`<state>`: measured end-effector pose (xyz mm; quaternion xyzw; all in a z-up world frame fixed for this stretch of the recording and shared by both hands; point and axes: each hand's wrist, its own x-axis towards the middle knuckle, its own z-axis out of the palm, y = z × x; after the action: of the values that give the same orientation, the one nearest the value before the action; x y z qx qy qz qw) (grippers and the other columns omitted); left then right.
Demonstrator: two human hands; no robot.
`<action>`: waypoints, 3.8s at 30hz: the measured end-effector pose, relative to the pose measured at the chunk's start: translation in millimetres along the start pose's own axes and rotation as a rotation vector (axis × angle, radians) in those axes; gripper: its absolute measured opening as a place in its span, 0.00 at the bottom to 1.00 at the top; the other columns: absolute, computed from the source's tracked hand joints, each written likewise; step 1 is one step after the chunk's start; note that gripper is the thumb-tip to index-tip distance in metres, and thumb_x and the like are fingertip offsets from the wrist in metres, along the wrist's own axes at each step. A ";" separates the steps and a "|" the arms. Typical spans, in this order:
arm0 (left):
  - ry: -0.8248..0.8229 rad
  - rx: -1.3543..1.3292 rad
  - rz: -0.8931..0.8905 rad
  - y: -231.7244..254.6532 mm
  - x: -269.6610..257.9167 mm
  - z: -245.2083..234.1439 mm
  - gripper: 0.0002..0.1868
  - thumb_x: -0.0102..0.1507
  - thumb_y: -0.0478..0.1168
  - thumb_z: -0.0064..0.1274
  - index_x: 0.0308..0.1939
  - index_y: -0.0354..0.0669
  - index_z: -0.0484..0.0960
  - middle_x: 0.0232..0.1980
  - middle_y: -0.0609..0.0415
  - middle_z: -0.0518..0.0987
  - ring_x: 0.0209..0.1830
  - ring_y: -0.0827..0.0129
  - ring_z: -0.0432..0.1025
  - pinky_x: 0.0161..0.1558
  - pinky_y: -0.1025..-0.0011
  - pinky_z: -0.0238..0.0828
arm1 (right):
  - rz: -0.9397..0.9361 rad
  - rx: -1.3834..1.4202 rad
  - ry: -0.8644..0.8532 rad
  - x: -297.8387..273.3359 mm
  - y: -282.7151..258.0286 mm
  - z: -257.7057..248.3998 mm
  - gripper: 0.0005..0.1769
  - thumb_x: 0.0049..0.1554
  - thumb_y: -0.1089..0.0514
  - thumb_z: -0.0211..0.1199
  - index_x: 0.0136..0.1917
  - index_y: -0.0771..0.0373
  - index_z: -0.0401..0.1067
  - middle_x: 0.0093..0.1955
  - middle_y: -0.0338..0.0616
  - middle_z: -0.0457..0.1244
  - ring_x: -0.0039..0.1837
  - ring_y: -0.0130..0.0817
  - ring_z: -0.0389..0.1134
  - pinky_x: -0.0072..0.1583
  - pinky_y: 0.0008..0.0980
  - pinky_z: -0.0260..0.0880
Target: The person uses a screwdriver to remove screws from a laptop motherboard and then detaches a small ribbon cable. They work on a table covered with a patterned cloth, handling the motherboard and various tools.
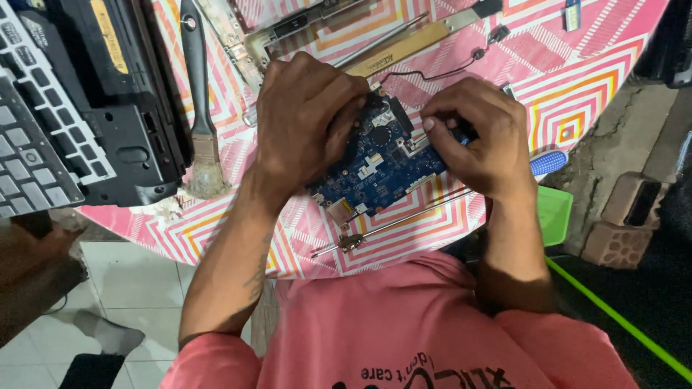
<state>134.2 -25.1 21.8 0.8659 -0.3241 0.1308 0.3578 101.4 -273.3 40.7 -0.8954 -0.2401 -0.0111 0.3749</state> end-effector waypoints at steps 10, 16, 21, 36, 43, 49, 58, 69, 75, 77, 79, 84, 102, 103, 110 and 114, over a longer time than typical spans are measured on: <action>0.020 -0.035 0.012 0.5 -0.2 0.3 0.03 0.71 0.36 0.50 0.43 0.43 0.77 0.37 0.56 0.78 0.37 0.60 0.65 0.40 0.61 0.52 | 0.006 0.031 -0.001 3.5 -7.9 -3.6 0.02 0.62 0.69 0.63 0.47 0.71 0.75 0.43 0.51 0.66 0.45 0.44 0.66 0.48 0.41 0.65; 0.016 -0.020 -0.003 1.1 -2.4 1.1 0.01 0.70 0.36 0.51 0.43 0.44 0.77 0.37 0.57 0.78 0.38 0.60 0.67 0.40 0.61 0.54 | 0.001 0.031 -0.038 2.6 -11.3 -7.9 0.03 0.64 0.68 0.64 0.49 0.72 0.75 0.44 0.52 0.65 0.47 0.44 0.66 0.50 0.40 0.65; 0.016 -0.012 -0.007 0.3 -1.2 2.3 0.02 0.69 0.36 0.50 0.43 0.44 0.76 0.36 0.55 0.76 0.38 0.58 0.66 0.40 0.61 0.53 | -0.057 0.016 -0.072 8.8 -19.9 -14.3 0.07 0.67 0.65 0.60 0.51 0.75 0.74 0.47 0.54 0.66 0.50 0.49 0.67 0.52 0.43 0.66; 0.001 -0.004 -0.001 -0.6 -2.0 2.9 0.02 0.67 0.34 0.53 0.41 0.43 0.75 0.35 0.54 0.73 0.38 0.57 0.64 0.39 0.60 0.53 | -0.226 -0.171 -0.120 28.9 -11.7 1.8 0.11 0.70 0.57 0.58 0.50 0.63 0.76 0.48 0.47 0.62 0.45 0.45 0.64 0.45 0.41 0.61; -0.011 -0.013 -0.014 0.6 -0.5 1.4 0.02 0.68 0.34 0.52 0.42 0.43 0.74 0.34 0.54 0.71 0.37 0.57 0.63 0.39 0.61 0.52 | -0.074 -0.132 -0.194 33.7 -12.8 4.3 0.02 0.65 0.61 0.62 0.50 0.60 0.74 0.45 0.45 0.60 0.46 0.45 0.63 0.45 0.43 0.58; -0.015 0.001 -0.023 2.5 0.0 0.9 0.03 0.68 0.34 0.51 0.43 0.43 0.73 0.35 0.53 0.72 0.37 0.57 0.63 0.39 0.61 0.52 | 0.065 -0.100 -0.295 48.2 -8.5 2.7 0.09 0.53 0.61 0.67 0.44 0.59 0.67 0.39 0.39 0.60 0.42 0.39 0.61 0.45 0.40 0.57; -0.010 -0.002 -0.024 3.8 2.3 -0.4 0.03 0.67 0.33 0.51 0.43 0.42 0.72 0.35 0.54 0.71 0.37 0.57 0.63 0.39 0.61 0.52 | 0.175 -0.258 -0.448 57.3 -14.8 0.1 0.11 0.51 0.57 0.65 0.45 0.54 0.64 0.38 0.35 0.62 0.44 0.43 0.64 0.44 0.46 0.58; 0.023 -0.017 0.041 6.1 2.0 -4.0 0.00 0.71 0.32 0.52 0.44 0.39 0.78 0.36 0.51 0.74 0.37 0.54 0.65 0.39 0.59 0.54 | 0.179 0.029 0.101 -23.9 4.2 -52.4 0.09 0.73 0.71 0.68 0.50 0.73 0.70 0.48 0.53 0.64 0.46 0.37 0.60 0.51 0.35 0.57; 0.053 -0.038 0.054 12.8 3.8 -5.4 0.04 0.71 0.29 0.50 0.46 0.35 0.80 0.41 0.48 0.78 0.37 0.52 0.64 0.40 0.59 0.53 | 0.243 0.058 0.240 -78.8 63.2 -63.7 0.07 0.75 0.72 0.62 0.53 0.70 0.66 0.43 0.47 0.60 0.36 0.28 0.51 0.39 0.28 0.49; 0.149 -0.110 0.062 11.3 3.1 -3.4 0.05 0.71 0.25 0.49 0.45 0.28 0.81 0.40 0.41 0.76 0.37 0.49 0.67 0.40 0.56 0.57 | 0.236 0.065 0.219 -82.5 71.9 -64.5 0.06 0.73 0.68 0.61 0.52 0.70 0.66 0.46 0.48 0.60 0.43 0.33 0.58 0.47 0.32 0.58; 0.173 -0.118 0.072 12.0 4.8 -3.0 0.06 0.71 0.26 0.47 0.44 0.26 0.81 0.38 0.40 0.76 0.36 0.50 0.69 0.40 0.57 0.60 | 0.246 0.109 0.266 -82.8 82.7 -63.7 0.06 0.73 0.68 0.60 0.52 0.69 0.66 0.45 0.46 0.59 0.43 0.31 0.57 0.47 0.31 0.57; 0.221 -0.152 0.083 11.7 5.0 -1.0 0.08 0.67 0.22 0.46 0.41 0.23 0.81 0.36 0.38 0.78 0.35 0.50 0.73 0.39 0.58 0.65 | 0.144 0.236 0.336 -79.0 101.8 -62.6 0.07 0.72 0.63 0.57 0.53 0.66 0.62 0.47 0.45 0.59 0.48 0.32 0.59 0.52 0.33 0.60; 0.153 -0.179 0.059 10.4 2.7 -4.9 0.05 0.68 0.23 0.47 0.40 0.27 0.79 0.37 0.42 0.79 0.33 0.54 0.67 0.37 0.60 0.60 | 0.167 0.307 0.255 -60.5 96.0 -52.0 0.04 0.70 0.71 0.59 0.53 0.69 0.66 0.44 0.45 0.59 0.40 0.29 0.57 0.43 0.27 0.59; 0.144 -0.173 0.056 10.4 2.5 -5.4 0.04 0.68 0.23 0.49 0.40 0.28 0.79 0.37 0.42 0.79 0.33 0.54 0.68 0.37 0.59 0.61 | 0.169 0.294 0.267 -60.9 96.6 -51.8 0.04 0.70 0.71 0.60 0.53 0.69 0.66 0.44 0.45 0.60 0.40 0.29 0.57 0.44 0.28 0.59; 0.058 -0.134 0.121 28.9 16.8 -7.3 0.05 0.68 0.22 0.50 0.40 0.32 0.78 0.39 0.45 0.79 0.34 0.54 0.68 0.38 0.61 0.61 | 0.246 0.249 0.292 -59.7 87.3 -53.2 0.04 0.69 0.69 0.63 0.52 0.67 0.69 0.43 0.42 0.60 0.41 0.26 0.56 0.44 0.25 0.55; -0.015 -0.311 0.075 44.9 48.0 9.7 0.02 0.69 0.28 0.50 0.43 0.34 0.78 0.41 0.47 0.81 0.37 0.56 0.71 0.39 0.61 0.64 | 0.177 0.278 0.269 -58.9 95.4 -53.0 0.04 0.69 0.68 0.62 0.51 0.66 0.68 0.40 0.40 0.59 0.38 0.26 0.54 0.42 0.25 0.55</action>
<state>141.1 -78.4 60.9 0.7882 -0.3755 0.0857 0.4801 99.6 -391.6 3.5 -0.8430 -0.1075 -0.0644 0.5232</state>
